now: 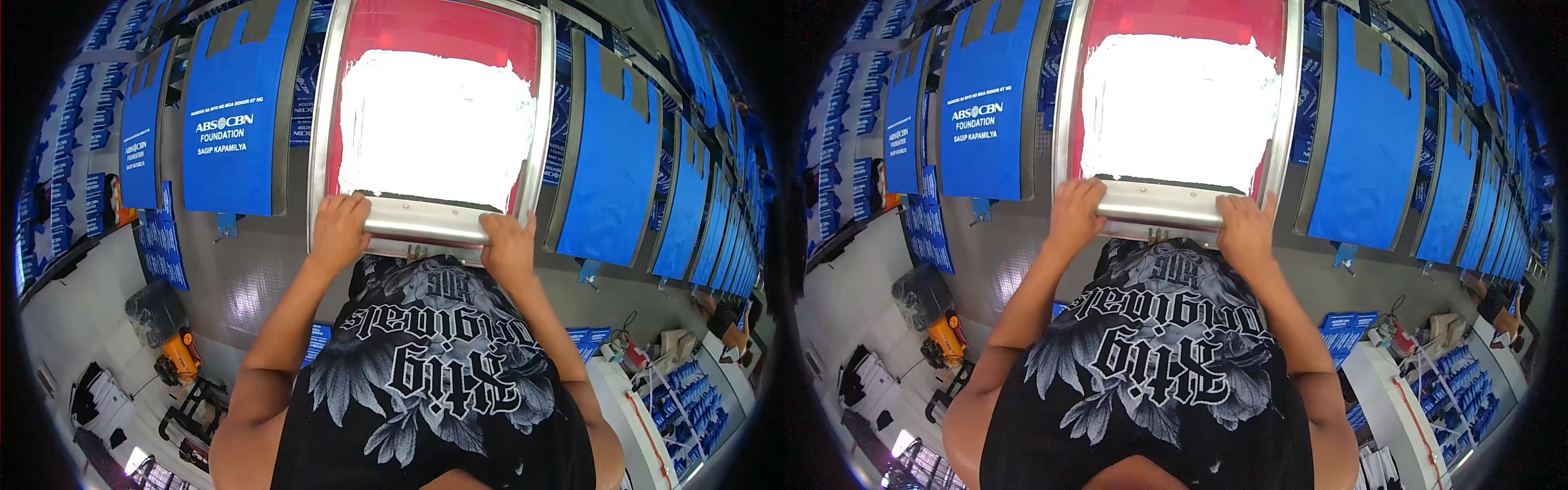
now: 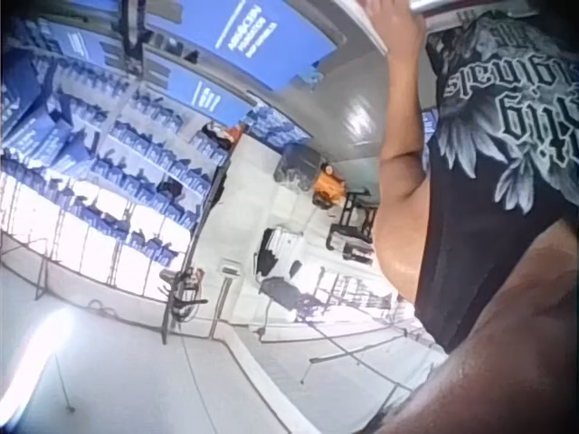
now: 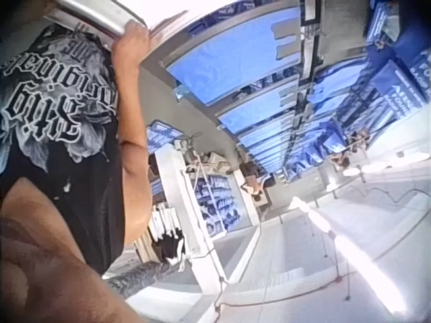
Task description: Performing manual screen printing on garments at a production station.
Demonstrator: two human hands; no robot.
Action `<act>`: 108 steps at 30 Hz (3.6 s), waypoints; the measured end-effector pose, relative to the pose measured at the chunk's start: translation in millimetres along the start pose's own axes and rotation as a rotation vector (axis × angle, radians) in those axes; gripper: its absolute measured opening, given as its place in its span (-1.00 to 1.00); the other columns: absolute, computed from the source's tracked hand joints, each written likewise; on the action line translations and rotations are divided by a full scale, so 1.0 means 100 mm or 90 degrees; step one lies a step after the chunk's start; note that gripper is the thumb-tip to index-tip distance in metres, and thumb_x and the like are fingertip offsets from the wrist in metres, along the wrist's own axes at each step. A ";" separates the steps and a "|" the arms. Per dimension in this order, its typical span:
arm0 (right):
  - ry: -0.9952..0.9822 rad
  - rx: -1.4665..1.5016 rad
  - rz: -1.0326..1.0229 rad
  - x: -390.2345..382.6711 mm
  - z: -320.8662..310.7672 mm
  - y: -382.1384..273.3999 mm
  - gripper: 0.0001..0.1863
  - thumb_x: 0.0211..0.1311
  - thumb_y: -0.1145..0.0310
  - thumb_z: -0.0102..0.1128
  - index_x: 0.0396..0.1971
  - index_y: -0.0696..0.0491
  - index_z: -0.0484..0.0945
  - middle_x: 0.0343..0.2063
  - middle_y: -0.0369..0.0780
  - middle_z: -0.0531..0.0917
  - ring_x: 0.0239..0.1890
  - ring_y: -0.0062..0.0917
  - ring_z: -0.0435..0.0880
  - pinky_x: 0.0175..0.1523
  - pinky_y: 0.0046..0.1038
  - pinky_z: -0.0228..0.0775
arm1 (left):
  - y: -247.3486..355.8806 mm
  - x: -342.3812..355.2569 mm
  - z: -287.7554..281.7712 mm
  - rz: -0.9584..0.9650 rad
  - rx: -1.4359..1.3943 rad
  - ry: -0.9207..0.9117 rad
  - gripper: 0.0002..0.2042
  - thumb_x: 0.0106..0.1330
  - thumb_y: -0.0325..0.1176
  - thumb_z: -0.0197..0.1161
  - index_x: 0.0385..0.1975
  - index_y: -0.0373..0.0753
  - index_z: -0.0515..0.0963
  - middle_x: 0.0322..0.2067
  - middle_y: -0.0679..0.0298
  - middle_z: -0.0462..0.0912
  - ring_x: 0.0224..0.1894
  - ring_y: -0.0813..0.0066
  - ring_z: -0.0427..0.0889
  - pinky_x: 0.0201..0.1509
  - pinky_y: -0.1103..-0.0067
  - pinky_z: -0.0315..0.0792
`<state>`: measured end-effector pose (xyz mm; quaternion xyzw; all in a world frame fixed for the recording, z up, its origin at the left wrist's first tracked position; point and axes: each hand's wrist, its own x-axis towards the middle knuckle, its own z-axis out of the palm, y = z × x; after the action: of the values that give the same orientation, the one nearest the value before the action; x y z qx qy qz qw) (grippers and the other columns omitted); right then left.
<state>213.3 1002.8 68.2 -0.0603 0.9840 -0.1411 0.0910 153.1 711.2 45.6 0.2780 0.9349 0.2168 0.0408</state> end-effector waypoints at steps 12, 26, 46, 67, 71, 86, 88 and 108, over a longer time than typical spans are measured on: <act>-0.054 -0.164 0.024 1.92 -0.48 0.69 -0.55 -0.17 0.45 0.09 -0.15 -0.13 0.58 -0.40 -0.17 0.66 -0.28 -0.38 0.65 0.19 -0.07 0.09 | -0.62 1.97 -0.23 -0.114 0.100 -0.118 -0.66 0.00 -0.13 0.30 -0.21 -0.09 0.60 -0.41 0.11 0.64 -0.33 0.18 0.63 -0.22 0.33 0.48; -0.068 -0.179 0.026 2.14 -0.57 0.68 -0.56 -0.15 0.44 0.05 -0.15 -0.11 0.57 -0.36 -0.17 0.66 -0.23 -0.38 0.64 0.10 -0.12 0.17 | -0.70 2.23 -0.24 -0.096 0.100 -0.092 -0.66 -0.03 -0.08 0.34 -0.32 -0.15 0.61 -0.40 0.11 0.64 -0.32 0.16 0.63 -0.22 0.34 0.50; -0.125 -0.115 0.002 2.39 -0.71 0.83 -0.47 -0.19 0.40 0.06 -0.05 -0.12 0.54 -0.19 -0.16 0.63 -0.11 -0.30 0.59 -0.03 -0.34 0.42 | -0.73 2.31 -0.40 -0.127 0.071 -0.110 -0.62 -0.03 -0.13 0.38 -0.22 -0.15 0.58 -0.33 0.09 0.63 -0.23 0.15 0.60 -0.17 0.35 0.44; -0.060 -0.076 -0.070 2.57 -0.72 0.45 -0.41 -0.24 0.47 0.04 -0.01 0.00 0.50 -0.14 -0.08 0.59 -0.05 -0.22 0.54 0.08 -0.33 0.34 | 0.66 -0.71 0.71 -0.302 -0.803 -0.371 -0.63 0.35 -0.09 0.05 -0.47 -0.30 0.57 -0.58 0.44 0.51 -0.47 0.76 0.38 -0.37 0.74 0.30; -0.127 -0.081 0.001 1.49 -0.62 -0.17 -0.54 -0.19 0.47 0.09 -0.13 -0.08 0.56 -0.23 -0.19 0.63 -0.14 -0.33 0.59 -0.05 -0.32 0.41 | 0.67 -0.72 0.64 -0.332 -0.837 -0.397 -0.62 0.36 -0.08 0.01 -0.48 -0.28 0.56 -0.63 0.42 0.50 -0.54 0.73 0.40 -0.43 0.74 0.31; -0.034 -0.025 0.023 0.35 -0.42 0.39 -0.67 -0.19 0.38 0.30 -0.29 0.00 0.58 -0.35 -0.21 0.64 -0.20 -0.38 0.59 0.05 -0.24 0.27 | 0.66 -0.75 0.94 -0.509 -0.471 -0.385 -0.44 0.24 0.14 0.04 -0.57 -0.35 0.54 -0.71 0.16 0.54 -0.66 0.42 0.53 -0.51 0.51 0.41; -0.056 0.162 0.058 0.38 -0.36 0.69 -0.68 -0.21 0.35 0.34 -0.33 0.03 0.60 -0.38 -0.22 0.65 -0.28 -0.43 0.62 -0.03 -0.33 0.33 | 0.69 -0.64 0.68 -0.414 -0.283 -0.304 -0.48 0.22 0.11 0.06 -0.51 -0.35 0.56 -0.62 0.06 0.58 -0.55 0.23 0.58 -0.38 0.40 0.44; 0.121 0.718 0.280 -0.66 -0.91 2.86 -0.67 -0.20 0.41 0.32 -0.33 0.19 0.60 -0.48 -0.23 0.62 -0.40 -0.58 0.55 -0.22 -0.55 0.34 | 1.23 0.34 1.09 -0.489 -0.562 0.118 -0.53 0.35 -0.18 0.06 0.14 -0.37 0.31 0.07 0.13 0.44 0.10 0.41 0.39 0.18 0.54 0.23</act>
<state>233.5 1309.2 82.1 0.2148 0.7507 -0.6229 0.0479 207.9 863.9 1.3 -0.1437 0.7894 0.5785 0.1466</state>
